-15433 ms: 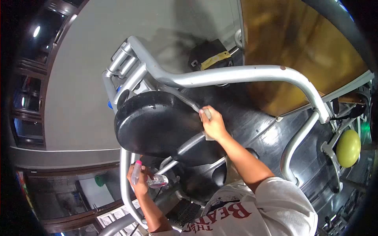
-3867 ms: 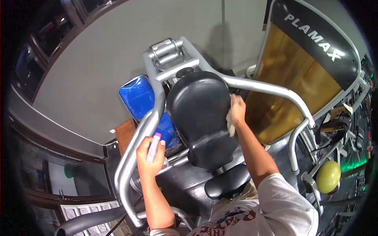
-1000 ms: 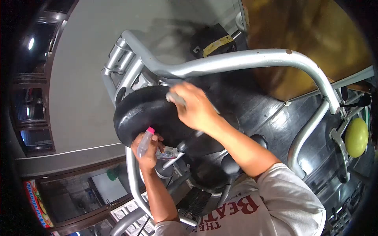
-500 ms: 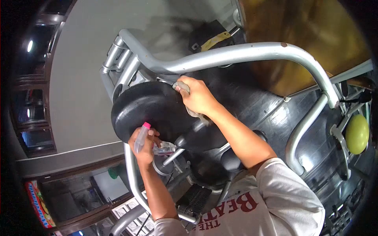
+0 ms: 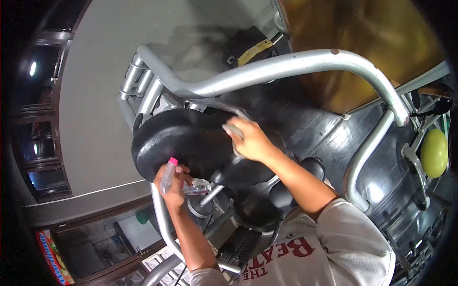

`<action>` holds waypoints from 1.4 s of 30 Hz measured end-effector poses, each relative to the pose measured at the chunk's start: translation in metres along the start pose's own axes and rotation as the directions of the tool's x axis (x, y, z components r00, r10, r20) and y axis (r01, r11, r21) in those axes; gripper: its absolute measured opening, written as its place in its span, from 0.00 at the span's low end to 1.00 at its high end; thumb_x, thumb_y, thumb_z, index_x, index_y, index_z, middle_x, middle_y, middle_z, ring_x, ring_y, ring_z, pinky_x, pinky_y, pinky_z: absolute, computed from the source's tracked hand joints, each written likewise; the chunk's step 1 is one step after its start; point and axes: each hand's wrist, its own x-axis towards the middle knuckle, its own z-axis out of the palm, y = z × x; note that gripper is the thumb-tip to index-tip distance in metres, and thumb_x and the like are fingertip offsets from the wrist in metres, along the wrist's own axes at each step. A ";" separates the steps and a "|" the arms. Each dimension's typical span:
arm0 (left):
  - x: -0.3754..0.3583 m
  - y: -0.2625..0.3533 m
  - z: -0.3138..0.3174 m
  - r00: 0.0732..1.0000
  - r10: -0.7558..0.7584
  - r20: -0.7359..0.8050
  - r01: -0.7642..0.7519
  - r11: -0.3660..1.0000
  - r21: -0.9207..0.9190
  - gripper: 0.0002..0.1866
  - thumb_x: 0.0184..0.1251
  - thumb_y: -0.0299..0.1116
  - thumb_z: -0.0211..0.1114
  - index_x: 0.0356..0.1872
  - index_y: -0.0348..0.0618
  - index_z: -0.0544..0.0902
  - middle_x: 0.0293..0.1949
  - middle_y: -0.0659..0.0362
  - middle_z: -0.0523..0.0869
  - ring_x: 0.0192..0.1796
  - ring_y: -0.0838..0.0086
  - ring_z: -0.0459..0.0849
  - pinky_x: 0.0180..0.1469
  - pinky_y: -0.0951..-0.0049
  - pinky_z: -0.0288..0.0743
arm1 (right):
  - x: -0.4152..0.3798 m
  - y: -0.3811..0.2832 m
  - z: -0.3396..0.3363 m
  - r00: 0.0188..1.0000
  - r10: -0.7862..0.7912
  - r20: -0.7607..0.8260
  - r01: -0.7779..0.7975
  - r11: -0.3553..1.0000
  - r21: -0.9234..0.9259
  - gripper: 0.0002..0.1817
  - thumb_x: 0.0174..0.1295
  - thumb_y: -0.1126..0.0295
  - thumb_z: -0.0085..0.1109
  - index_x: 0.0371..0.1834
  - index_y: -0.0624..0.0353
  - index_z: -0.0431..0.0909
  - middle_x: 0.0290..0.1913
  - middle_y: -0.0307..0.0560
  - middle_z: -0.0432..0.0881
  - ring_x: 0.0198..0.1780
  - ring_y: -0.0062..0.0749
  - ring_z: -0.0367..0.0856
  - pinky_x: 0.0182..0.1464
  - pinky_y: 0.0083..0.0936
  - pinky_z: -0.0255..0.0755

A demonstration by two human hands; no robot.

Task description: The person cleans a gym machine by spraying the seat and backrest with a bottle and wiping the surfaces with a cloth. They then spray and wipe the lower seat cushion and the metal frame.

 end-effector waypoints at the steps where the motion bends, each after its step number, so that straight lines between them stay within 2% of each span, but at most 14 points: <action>1: 0.001 0.000 0.000 1.000 0.009 0.006 -0.008 1.000 -0.016 0.20 0.71 0.44 0.71 0.39 0.32 0.81 0.30 0.49 0.86 0.21 0.70 0.83 0.23 0.72 0.76 | -0.011 -0.003 -0.006 1.000 0.017 0.025 -0.018 1.000 0.019 0.10 0.62 0.79 0.61 0.47 0.60 0.81 0.43 0.58 0.83 0.50 0.60 0.84 0.51 0.48 0.77; 9: 0.000 -0.005 0.000 1.000 -0.019 -0.021 0.017 0.998 -0.066 0.22 0.68 0.44 0.75 0.40 0.31 0.80 0.29 0.47 0.86 0.21 0.69 0.83 0.22 0.70 0.77 | 0.012 0.010 0.002 0.996 0.086 -0.023 -0.086 0.996 0.002 0.08 0.65 0.75 0.61 0.46 0.62 0.80 0.44 0.62 0.83 0.49 0.63 0.84 0.51 0.48 0.77; 11: -0.002 -0.004 0.000 0.999 -0.029 -0.023 0.028 0.998 -0.055 0.23 0.68 0.44 0.75 0.40 0.31 0.79 0.29 0.47 0.86 0.21 0.69 0.83 0.22 0.70 0.77 | -0.014 0.010 0.000 0.997 -0.004 -0.081 0.000 0.999 -0.051 0.08 0.66 0.74 0.61 0.46 0.63 0.79 0.43 0.62 0.83 0.47 0.64 0.83 0.50 0.50 0.76; 19: -0.001 0.001 0.004 0.998 -0.039 -0.053 0.039 0.999 -0.001 0.21 0.69 0.43 0.73 0.38 0.30 0.79 0.28 0.47 0.86 0.21 0.69 0.83 0.23 0.70 0.78 | 0.004 0.030 -0.001 0.983 0.185 -0.016 -0.183 0.980 0.072 0.06 0.66 0.74 0.60 0.44 0.61 0.79 0.40 0.62 0.84 0.48 0.62 0.84 0.49 0.47 0.77; 22: 0.000 0.002 0.003 0.999 -0.033 -0.040 0.034 0.999 0.023 0.21 0.69 0.44 0.73 0.38 0.31 0.80 0.29 0.48 0.86 0.21 0.69 0.83 0.24 0.70 0.78 | -0.024 0.024 -0.001 0.982 0.176 -0.071 -0.171 0.983 0.064 0.06 0.68 0.72 0.60 0.44 0.62 0.79 0.41 0.63 0.84 0.48 0.63 0.84 0.48 0.46 0.77; 24: 0.001 0.003 0.006 0.999 0.006 -0.048 -0.006 1.000 0.007 0.21 0.70 0.44 0.72 0.38 0.31 0.80 0.28 0.48 0.86 0.20 0.69 0.82 0.23 0.70 0.76 | -0.048 0.024 -0.005 0.962 0.272 -0.010 -0.269 0.958 0.103 0.08 0.70 0.69 0.60 0.44 0.62 0.80 0.41 0.63 0.84 0.48 0.62 0.85 0.49 0.45 0.77; 26: -0.001 0.004 0.009 0.997 -0.007 -0.077 0.009 1.000 0.024 0.21 0.69 0.44 0.71 0.37 0.32 0.80 0.27 0.49 0.85 0.18 0.69 0.80 0.20 0.70 0.73 | -0.050 0.034 0.007 0.964 0.240 -0.112 -0.226 0.966 0.125 0.08 0.71 0.69 0.59 0.45 0.61 0.80 0.40 0.62 0.84 0.46 0.61 0.85 0.47 0.44 0.77; 29: 0.001 0.002 0.008 0.998 -0.020 -0.065 0.020 1.000 -0.008 0.20 0.71 0.43 0.71 0.38 0.31 0.80 0.28 0.48 0.85 0.20 0.70 0.82 0.22 0.71 0.75 | -0.024 0.056 0.015 0.961 0.225 -0.161 -0.222 0.974 0.032 0.07 0.71 0.70 0.59 0.47 0.60 0.82 0.35 0.55 0.85 0.39 0.43 0.88 0.45 0.35 0.78; 32: -0.002 0.002 0.005 0.999 -0.020 -0.040 0.020 1.000 -0.005 0.19 0.72 0.42 0.71 0.39 0.31 0.80 0.29 0.47 0.86 0.21 0.70 0.83 0.23 0.71 0.76 | -0.009 0.036 0.004 0.882 0.470 0.010 -0.464 0.867 0.179 0.08 0.72 0.68 0.60 0.48 0.60 0.81 0.30 0.56 0.84 0.33 0.45 0.86 0.40 0.36 0.77; 34: 0.000 0.000 0.003 1.000 -0.005 -0.022 0.004 1.000 -0.008 0.19 0.72 0.42 0.71 0.39 0.31 0.80 0.29 0.47 0.86 0.21 0.70 0.83 0.23 0.71 0.76 | -0.029 0.031 0.005 0.954 0.290 -0.074 -0.281 0.953 0.110 0.06 0.70 0.72 0.59 0.47 0.61 0.80 0.43 0.61 0.85 0.48 0.60 0.86 0.48 0.43 0.77; 35: 0.001 -0.002 0.002 1.000 0.003 -0.014 -0.003 1.000 -0.018 0.19 0.72 0.42 0.71 0.39 0.31 0.80 0.29 0.47 0.86 0.21 0.70 0.83 0.23 0.71 0.76 | -0.037 0.022 0.001 0.969 0.229 -0.088 -0.226 0.973 0.051 0.08 0.69 0.72 0.61 0.48 0.62 0.80 0.44 0.61 0.85 0.49 0.62 0.85 0.50 0.42 0.78; 36: 0.000 -0.004 0.001 1.000 0.007 -0.008 -0.007 1.000 -0.026 0.19 0.72 0.42 0.71 0.39 0.31 0.80 0.30 0.47 0.86 0.21 0.70 0.83 0.23 0.71 0.76 | -0.042 0.025 0.007 0.971 0.213 -0.112 -0.193 0.967 0.167 0.09 0.68 0.73 0.61 0.48 0.62 0.80 0.46 0.60 0.85 0.49 0.63 0.84 0.52 0.43 0.78; 38: 0.000 -0.001 0.003 1.000 0.007 -0.009 -0.008 0.999 -0.040 0.20 0.71 0.43 0.72 0.39 0.31 0.80 0.29 0.47 0.86 0.20 0.70 0.82 0.23 0.71 0.76 | -0.028 0.025 0.007 0.971 0.216 -0.102 -0.215 0.976 0.022 0.10 0.66 0.75 0.60 0.49 0.62 0.80 0.48 0.60 0.85 0.51 0.63 0.84 0.54 0.45 0.78; 42: 0.000 -0.003 0.003 0.999 0.041 -0.017 -0.042 0.997 -0.069 0.20 0.71 0.43 0.72 0.39 0.32 0.80 0.29 0.47 0.86 0.20 0.70 0.82 0.23 0.71 0.76 | 0.014 0.029 0.007 0.959 0.283 0.015 -0.283 0.959 0.008 0.10 0.64 0.75 0.59 0.48 0.60 0.80 0.47 0.62 0.85 0.52 0.63 0.83 0.53 0.47 0.76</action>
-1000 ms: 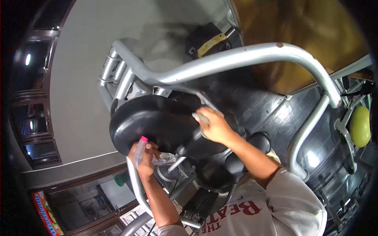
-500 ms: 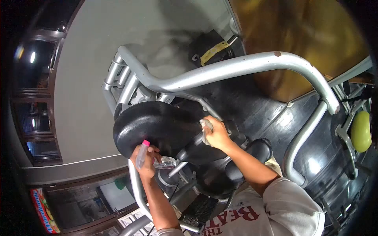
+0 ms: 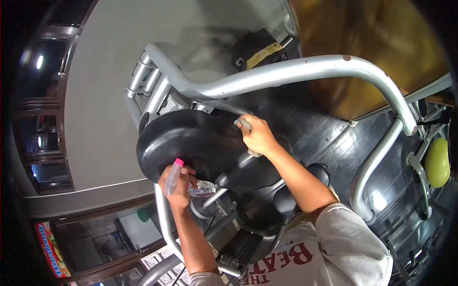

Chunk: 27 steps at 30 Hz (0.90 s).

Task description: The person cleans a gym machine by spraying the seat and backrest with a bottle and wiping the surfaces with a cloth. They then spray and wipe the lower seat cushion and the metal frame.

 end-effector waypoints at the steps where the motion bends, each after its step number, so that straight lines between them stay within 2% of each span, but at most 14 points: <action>1: 0.001 0.002 -0.001 1.000 -0.017 0.001 0.017 0.999 0.033 0.19 0.71 0.42 0.71 0.38 0.32 0.80 0.29 0.48 0.86 0.20 0.70 0.82 0.23 0.71 0.76 | -0.008 0.000 0.002 0.994 -0.078 -0.080 0.077 0.997 -0.023 0.09 0.67 0.73 0.61 0.48 0.62 0.81 0.46 0.61 0.86 0.50 0.60 0.85 0.52 0.44 0.77; 3: 0.002 0.006 0.000 0.999 -0.051 -0.005 0.052 0.994 0.093 0.17 0.72 0.40 0.70 0.38 0.33 0.81 0.29 0.48 0.86 0.20 0.71 0.82 0.23 0.71 0.76 | -0.041 -0.002 0.002 0.949 -0.242 -0.201 0.231 0.970 -0.075 0.10 0.69 0.69 0.63 0.49 0.63 0.82 0.46 0.60 0.86 0.47 0.57 0.86 0.51 0.41 0.77; 4: 0.003 0.005 0.002 0.999 -0.050 -0.010 0.050 0.996 0.071 0.16 0.72 0.39 0.70 0.37 0.33 0.81 0.29 0.48 0.86 0.20 0.71 0.82 0.23 0.71 0.76 | -0.055 0.003 0.005 0.957 -0.213 -0.195 0.206 0.977 -0.055 0.10 0.65 0.76 0.64 0.48 0.64 0.80 0.44 0.57 0.83 0.48 0.59 0.84 0.50 0.44 0.77; 6: 0.001 0.004 0.002 0.998 -0.062 -0.032 0.063 0.997 0.036 0.15 0.72 0.37 0.69 0.37 0.33 0.81 0.29 0.49 0.86 0.20 0.71 0.82 0.23 0.72 0.76 | -0.065 -0.004 0.008 0.962 -0.169 -0.215 0.171 0.985 -0.007 0.11 0.63 0.78 0.64 0.48 0.65 0.80 0.44 0.58 0.83 0.48 0.60 0.84 0.51 0.42 0.78; 8: 0.001 0.003 -0.001 0.999 -0.046 -0.018 0.046 0.999 0.026 0.14 0.72 0.37 0.69 0.37 0.32 0.82 0.29 0.49 0.86 0.20 0.71 0.83 0.23 0.72 0.76 | -0.046 -0.003 0.013 0.941 -0.248 -0.229 0.243 0.969 -0.052 0.11 0.63 0.80 0.64 0.49 0.64 0.80 0.45 0.58 0.83 0.48 0.60 0.84 0.51 0.41 0.78; 11: 0.002 0.002 0.002 0.999 -0.047 -0.028 0.047 0.999 0.023 0.13 0.72 0.35 0.69 0.37 0.32 0.83 0.29 0.49 0.87 0.20 0.71 0.83 0.23 0.73 0.75 | -0.007 -0.056 0.020 0.889 -0.401 -0.220 0.417 0.908 0.032 0.10 0.63 0.78 0.63 0.47 0.64 0.80 0.43 0.60 0.83 0.48 0.61 0.84 0.49 0.44 0.77; 14: -0.001 0.005 0.002 0.997 -0.045 -0.061 0.045 0.999 -0.003 0.09 0.70 0.31 0.70 0.37 0.33 0.84 0.28 0.51 0.87 0.20 0.73 0.84 0.23 0.74 0.75 | -0.003 -0.070 0.031 0.836 -0.467 -0.287 0.494 0.869 0.023 0.10 0.63 0.80 0.63 0.47 0.63 0.80 0.42 0.58 0.82 0.44 0.59 0.84 0.44 0.38 0.77; 17: 0.002 0.002 0.002 0.992 -0.096 -0.077 0.092 0.995 -0.045 0.08 0.68 0.29 0.72 0.38 0.33 0.86 0.27 0.53 0.87 0.20 0.75 0.82 0.23 0.76 0.74 | -0.044 -0.022 0.023 0.803 -0.529 -0.275 0.507 0.849 -0.153 0.09 0.64 0.81 0.63 0.46 0.62 0.81 0.42 0.57 0.81 0.43 0.58 0.84 0.44 0.37 0.78; 18: 0.005 0.003 0.002 0.993 -0.095 -0.071 0.092 0.995 -0.046 0.07 0.68 0.28 0.72 0.38 0.34 0.86 0.27 0.54 0.87 0.20 0.76 0.82 0.23 0.76 0.74 | -0.058 0.010 0.020 0.819 -0.500 -0.282 0.465 0.866 -0.185 0.11 0.60 0.83 0.62 0.45 0.62 0.81 0.42 0.56 0.82 0.43 0.58 0.83 0.47 0.38 0.78; 19: 0.005 0.005 0.003 0.993 -0.098 -0.066 0.095 0.994 -0.050 0.07 0.68 0.28 0.73 0.38 0.34 0.86 0.27 0.55 0.87 0.19 0.77 0.81 0.23 0.76 0.73 | -0.066 0.056 0.013 0.857 -0.479 -0.189 0.409 0.857 -0.314 0.13 0.55 0.84 0.60 0.44 0.62 0.80 0.43 0.56 0.82 0.43 0.58 0.82 0.49 0.40 0.78; 20: 0.003 0.007 0.003 0.992 -0.108 -0.063 0.105 0.993 -0.052 0.06 0.68 0.28 0.73 0.38 0.34 0.86 0.27 0.55 0.87 0.19 0.78 0.81 0.23 0.77 0.73 | -0.068 0.067 0.006 0.775 -0.625 -0.092 0.554 0.742 -0.377 0.16 0.51 0.85 0.59 0.44 0.63 0.80 0.44 0.57 0.81 0.43 0.57 0.81 0.50 0.42 0.77; 24: -0.015 -0.002 0.006 0.988 -0.069 -0.139 0.040 0.978 -0.203 0.07 0.69 0.28 0.71 0.35 0.36 0.84 0.25 0.59 0.85 0.19 0.80 0.80 0.24 0.77 0.72 | -0.062 0.022 0.025 0.811 -0.470 -0.348 0.430 0.883 -0.191 0.11 0.60 0.84 0.58 0.46 0.65 0.78 0.43 0.56 0.81 0.44 0.54 0.83 0.49 0.38 0.77; 25: -0.032 -0.013 0.008 0.988 -0.043 -0.151 0.002 0.966 -0.260 0.06 0.69 0.27 0.70 0.35 0.36 0.82 0.25 0.59 0.85 0.20 0.79 0.81 0.24 0.77 0.73 | -0.060 0.005 0.030 0.778 -0.517 -0.358 0.492 0.855 -0.166 0.09 0.63 0.83 0.58 0.46 0.66 0.77 0.43 0.56 0.81 0.45 0.52 0.84 0.48 0.36 0.77; 27: -0.075 -0.037 0.018 0.990 -0.048 -0.130 0.004 0.948 -0.318 0.03 0.68 0.22 0.68 0.36 0.35 0.82 0.27 0.56 0.86 0.20 0.76 0.82 0.24 0.75 0.76 | -0.063 -0.048 0.038 0.713 -0.644 -0.279 0.619 0.764 -0.183 0.12 0.59 0.84 0.59 0.46 0.65 0.78 0.44 0.57 0.81 0.45 0.54 0.83 0.49 0.38 0.77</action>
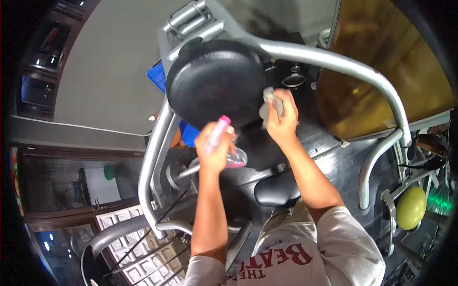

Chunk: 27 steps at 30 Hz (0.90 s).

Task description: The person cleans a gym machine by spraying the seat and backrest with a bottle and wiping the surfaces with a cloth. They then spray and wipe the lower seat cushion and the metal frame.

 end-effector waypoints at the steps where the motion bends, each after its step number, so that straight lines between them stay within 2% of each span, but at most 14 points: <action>1: -0.023 -0.015 0.001 1.000 -0.013 0.001 0.013 0.999 -0.044 0.02 0.68 0.21 0.67 0.37 0.34 0.82 0.28 0.56 0.86 0.20 0.76 0.82 0.24 0.74 0.77 | 0.008 -0.005 0.005 0.997 -0.068 0.031 0.069 0.997 -0.031 0.13 0.57 0.84 0.60 0.46 0.64 0.78 0.44 0.57 0.81 0.45 0.55 0.82 0.49 0.39 0.77; 3: -0.068 -0.041 0.001 0.995 -0.095 0.015 0.095 0.994 -0.059 0.06 0.70 0.25 0.65 0.40 0.32 0.80 0.29 0.49 0.85 0.19 0.69 0.83 0.24 0.69 0.79 | -0.003 0.012 0.018 0.994 -0.100 0.037 0.101 0.995 -0.021 0.16 0.53 0.84 0.61 0.46 0.62 0.80 0.44 0.56 0.81 0.46 0.56 0.81 0.49 0.42 0.77; 5: -0.110 -0.065 0.000 0.962 -0.271 -0.023 0.269 0.962 -0.047 0.07 0.70 0.26 0.66 0.39 0.32 0.80 0.29 0.50 0.86 0.20 0.69 0.83 0.24 0.69 0.79 | -0.033 0.037 0.012 0.989 -0.136 0.061 0.144 0.975 -0.172 0.19 0.52 0.83 0.60 0.49 0.59 0.81 0.46 0.55 0.81 0.47 0.56 0.82 0.50 0.44 0.78; 8: -0.159 -0.078 -0.003 0.903 -0.427 -0.058 0.425 0.904 -0.041 0.08 0.69 0.29 0.70 0.37 0.33 0.82 0.29 0.52 0.86 0.20 0.71 0.84 0.24 0.70 0.77 | -0.075 0.063 -0.015 0.990 0.033 0.140 0.008 0.958 -0.287 0.19 0.54 0.82 0.60 0.51 0.57 0.81 0.46 0.54 0.81 0.48 0.56 0.82 0.51 0.44 0.77; 9: -0.171 -0.081 -0.007 0.920 -0.391 -0.027 0.390 0.920 -0.036 0.09 0.69 0.29 0.70 0.37 0.32 0.82 0.29 0.53 0.86 0.21 0.71 0.84 0.23 0.70 0.77 | -0.076 0.065 -0.024 0.982 0.010 0.188 0.050 0.948 -0.315 0.17 0.56 0.81 0.60 0.50 0.57 0.81 0.46 0.54 0.81 0.48 0.57 0.81 0.51 0.44 0.76; 11: -0.186 -0.082 -0.011 0.917 -0.397 -0.029 0.395 0.916 -0.068 0.09 0.69 0.29 0.70 0.37 0.32 0.82 0.29 0.52 0.86 0.21 0.71 0.84 0.23 0.71 0.77 | -0.043 0.055 -0.019 0.975 -0.127 0.183 0.180 0.934 -0.310 0.17 0.56 0.81 0.62 0.50 0.57 0.80 0.46 0.55 0.81 0.47 0.57 0.80 0.51 0.45 0.75; 13: -0.192 -0.078 -0.013 0.928 -0.369 -0.050 0.364 0.927 -0.084 0.08 0.69 0.28 0.69 0.37 0.31 0.82 0.29 0.51 0.86 0.21 0.71 0.85 0.23 0.71 0.77 | 0.019 0.017 0.007 0.951 -0.283 0.123 0.304 0.927 -0.218 0.18 0.55 0.81 0.62 0.50 0.58 0.80 0.45 0.54 0.81 0.47 0.57 0.79 0.49 0.45 0.75; 15: -0.190 -0.070 -0.013 0.940 -0.333 -0.071 0.326 0.941 -0.092 0.08 0.69 0.27 0.68 0.37 0.31 0.81 0.29 0.51 0.86 0.21 0.70 0.85 0.23 0.71 0.77 | 0.069 -0.022 0.034 0.923 -0.370 0.111 0.385 0.904 -0.189 0.21 0.51 0.82 0.62 0.51 0.57 0.81 0.45 0.52 0.80 0.47 0.56 0.79 0.50 0.45 0.75; 18: -0.183 -0.053 -0.007 0.940 -0.326 -0.100 0.316 0.943 -0.103 0.06 0.69 0.24 0.66 0.38 0.30 0.80 0.30 0.48 0.87 0.21 0.70 0.85 0.23 0.71 0.77 | 0.054 -0.020 0.035 0.936 -0.312 0.165 0.345 0.905 -0.250 0.23 0.48 0.83 0.63 0.51 0.55 0.81 0.47 0.50 0.80 0.48 0.54 0.80 0.51 0.45 0.76; 20: -0.177 -0.044 -0.002 0.951 -0.295 -0.097 0.283 0.952 -0.119 0.06 0.69 0.24 0.66 0.38 0.30 0.80 0.29 0.48 0.87 0.21 0.70 0.85 0.23 0.71 0.77 | 0.001 0.015 0.014 0.954 -0.212 0.213 0.282 0.879 -0.386 0.27 0.44 0.84 0.65 0.52 0.51 0.82 0.48 0.47 0.80 0.50 0.51 0.82 0.51 0.43 0.80; 21: -0.181 -0.041 -0.002 0.953 -0.288 -0.098 0.275 0.953 -0.127 0.06 0.69 0.24 0.66 0.38 0.30 0.80 0.29 0.48 0.86 0.21 0.70 0.85 0.23 0.71 0.77 | -0.024 0.035 -0.002 0.944 -0.238 0.228 0.313 0.866 -0.391 0.27 0.45 0.84 0.65 0.53 0.50 0.83 0.49 0.46 0.80 0.50 0.51 0.83 0.51 0.42 0.81; 23: -0.188 -0.039 -0.002 0.955 -0.282 -0.092 0.272 0.956 -0.110 0.06 0.70 0.24 0.66 0.38 0.30 0.80 0.29 0.48 0.87 0.20 0.70 0.84 0.23 0.71 0.77 | -0.057 0.057 -0.031 0.930 -0.074 0.360 0.237 0.869 -0.435 0.22 0.50 0.82 0.66 0.49 0.52 0.83 0.46 0.48 0.80 0.47 0.53 0.82 0.49 0.44 0.80; 25: -0.195 -0.036 -0.005 0.958 -0.272 -0.093 0.264 0.960 -0.097 0.06 0.70 0.24 0.65 0.38 0.30 0.80 0.29 0.49 0.87 0.20 0.71 0.84 0.24 0.71 0.77 | -0.037 0.041 -0.033 0.915 -0.136 0.380 0.293 0.871 -0.395 0.17 0.53 0.81 0.66 0.47 0.56 0.82 0.44 0.50 0.79 0.46 0.54 0.81 0.49 0.45 0.78; 27: -0.203 -0.034 -0.008 0.960 -0.259 -0.104 0.250 0.964 -0.092 0.06 0.70 0.25 0.65 0.38 0.30 0.80 0.29 0.49 0.87 0.20 0.71 0.84 0.24 0.71 0.76 | 0.018 0.004 -0.009 0.907 -0.287 0.307 0.355 0.914 -0.196 0.14 0.59 0.80 0.63 0.49 0.58 0.80 0.44 0.53 0.80 0.48 0.56 0.79 0.50 0.44 0.75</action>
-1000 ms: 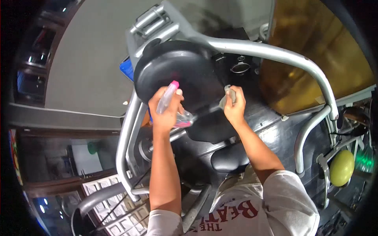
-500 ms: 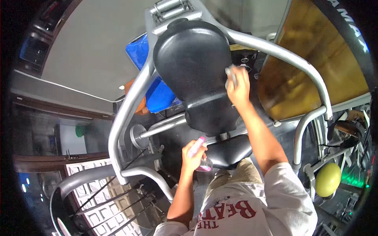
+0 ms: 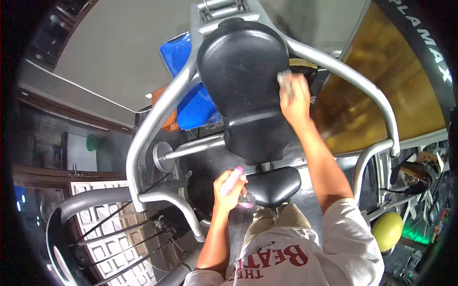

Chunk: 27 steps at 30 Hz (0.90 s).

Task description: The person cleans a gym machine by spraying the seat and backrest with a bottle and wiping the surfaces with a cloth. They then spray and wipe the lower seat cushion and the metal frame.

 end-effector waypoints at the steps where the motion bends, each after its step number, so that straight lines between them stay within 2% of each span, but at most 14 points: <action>1: -0.004 -0.003 -0.002 1.000 -0.013 -0.002 0.013 1.000 -0.026 0.07 0.71 0.25 0.66 0.38 0.31 0.80 0.29 0.50 0.87 0.20 0.71 0.84 0.23 0.72 0.76 | 0.044 -0.023 0.000 0.995 -0.048 -0.093 0.051 0.998 0.026 0.12 0.61 0.78 0.64 0.48 0.59 0.80 0.45 0.53 0.82 0.48 0.56 0.79 0.52 0.45 0.74; 3: -0.012 -0.003 -0.004 1.000 0.000 -0.015 0.000 1.000 0.021 0.07 0.71 0.26 0.66 0.38 0.31 0.80 0.29 0.50 0.87 0.20 0.71 0.84 0.23 0.72 0.76 | 0.117 -0.049 0.009 0.954 -0.215 -0.210 0.214 0.976 -0.028 0.13 0.63 0.70 0.67 0.49 0.57 0.81 0.47 0.51 0.83 0.48 0.56 0.79 0.51 0.44 0.71; 6: -0.021 -0.001 -0.009 0.998 -0.019 -0.064 0.021 0.999 0.043 0.07 0.71 0.27 0.66 0.39 0.31 0.80 0.29 0.51 0.87 0.21 0.72 0.84 0.23 0.71 0.76 | 0.142 -0.077 0.037 0.990 -0.111 -0.091 0.091 0.975 -0.201 0.14 0.64 0.59 0.67 0.52 0.45 0.83 0.54 0.47 0.81 0.54 0.53 0.75 0.54 0.50 0.68; 8: -0.026 0.000 -0.015 0.995 -0.034 -0.090 0.037 0.999 0.026 0.07 0.71 0.27 0.66 0.39 0.31 0.80 0.29 0.52 0.87 0.21 0.72 0.84 0.23 0.71 0.77 | 0.107 -0.069 0.058 0.977 -0.208 -0.039 0.182 0.920 -0.346 0.18 0.59 0.63 0.67 0.54 0.38 0.84 0.58 0.44 0.78 0.55 0.50 0.74 0.52 0.54 0.64; 10: -0.030 0.001 -0.021 0.994 -0.036 -0.102 0.035 0.999 -0.009 0.07 0.71 0.27 0.67 0.39 0.32 0.80 0.29 0.52 0.87 0.21 0.72 0.84 0.24 0.71 0.77 | 0.059 -0.068 0.061 0.984 -0.141 0.106 0.170 0.917 -0.362 0.19 0.57 0.66 0.64 0.53 0.36 0.84 0.58 0.44 0.78 0.51 0.48 0.74 0.47 0.49 0.64; 13: -0.036 0.006 -0.029 0.994 -0.032 -0.103 0.036 0.999 0.037 0.07 0.71 0.27 0.67 0.39 0.33 0.80 0.29 0.53 0.87 0.22 0.72 0.84 0.24 0.71 0.78 | -0.045 -0.036 0.069 0.917 -0.275 0.290 0.367 0.866 -0.339 0.23 0.50 0.70 0.66 0.52 0.34 0.83 0.58 0.39 0.77 0.48 0.43 0.73 0.47 0.46 0.63; 17: -0.044 0.017 -0.037 0.994 -0.009 -0.105 0.021 0.994 0.109 0.06 0.71 0.27 0.67 0.39 0.33 0.81 0.30 0.53 0.87 0.22 0.73 0.84 0.25 0.71 0.78 | -0.039 -0.041 0.051 0.860 -0.277 0.428 0.395 0.893 -0.215 0.26 0.49 0.72 0.67 0.54 0.33 0.83 0.59 0.42 0.76 0.51 0.45 0.72 0.50 0.48 0.65; 19: -0.047 0.015 -0.036 0.990 -0.014 -0.141 0.019 0.999 0.030 0.06 0.70 0.27 0.69 0.37 0.35 0.82 0.27 0.57 0.86 0.23 0.76 0.84 0.26 0.73 0.77 | 0.014 -0.049 0.038 0.833 -0.346 0.431 0.451 0.876 -0.169 0.27 0.50 0.71 0.67 0.56 0.34 0.83 0.59 0.44 0.76 0.52 0.47 0.72 0.51 0.50 0.66; 20: -0.049 0.013 -0.034 0.986 -0.025 -0.165 0.023 1.000 -0.013 0.05 0.69 0.27 0.70 0.36 0.36 0.83 0.26 0.59 0.86 0.23 0.77 0.84 0.26 0.74 0.77 | 0.053 -0.066 0.031 0.896 -0.290 0.337 0.389 0.878 -0.278 0.28 0.51 0.71 0.66 0.59 0.37 0.82 0.59 0.48 0.76 0.54 0.51 0.72 0.53 0.53 0.67; 21: -0.049 0.016 -0.031 0.985 -0.030 -0.171 0.032 0.999 0.008 0.06 0.69 0.27 0.70 0.35 0.36 0.83 0.26 0.59 0.86 0.23 0.77 0.84 0.26 0.74 0.77 | 0.090 -0.075 0.029 0.956 -0.232 0.179 0.280 0.902 -0.328 0.25 0.55 0.71 0.63 0.59 0.41 0.82 0.59 0.50 0.76 0.54 0.53 0.72 0.54 0.55 0.67; 23: -0.050 0.011 -0.025 0.983 -0.013 -0.183 0.012 1.000 -0.005 0.06 0.69 0.27 0.70 0.35 0.36 0.83 0.26 0.59 0.86 0.23 0.77 0.84 0.26 0.74 0.77 | 0.151 -0.084 0.034 0.983 -0.125 -0.138 0.097 0.976 -0.195 0.16 0.65 0.63 0.62 0.56 0.44 0.82 0.58 0.50 0.76 0.54 0.54 0.73 0.55 0.51 0.67; 24: -0.050 0.009 -0.023 0.983 -0.003 -0.186 0.001 1.000 -0.008 0.06 0.69 0.27 0.70 0.35 0.36 0.83 0.26 0.59 0.86 0.23 0.77 0.84 0.26 0.74 0.77 | 0.161 -0.086 0.042 0.986 -0.038 -0.162 0.008 0.983 -0.184 0.15 0.66 0.60 0.63 0.55 0.44 0.82 0.58 0.47 0.77 0.55 0.54 0.74 0.55 0.53 0.67; 26: -0.052 0.005 -0.019 0.975 0.012 -0.220 -0.024 0.998 -0.054 0.06 0.69 0.28 0.70 0.35 0.36 0.83 0.27 0.59 0.86 0.23 0.77 0.85 0.25 0.75 0.76 | 0.136 -0.089 0.058 0.998 -0.053 -0.026 0.039 0.924 -0.382 0.14 0.65 0.60 0.66 0.54 0.44 0.84 0.59 0.47 0.78 0.55 0.55 0.74 0.55 0.52 0.67; 27: -0.053 0.005 -0.018 0.972 0.011 -0.235 -0.028 0.997 -0.069 0.06 0.69 0.28 0.70 0.35 0.36 0.83 0.27 0.59 0.86 0.23 0.76 0.85 0.25 0.75 0.76 | 0.118 -0.086 0.064 0.988 -0.152 -0.019 0.130 0.901 -0.414 0.13 0.63 0.61 0.66 0.51 0.43 0.85 0.59 0.48 0.78 0.54 0.54 0.73 0.54 0.52 0.66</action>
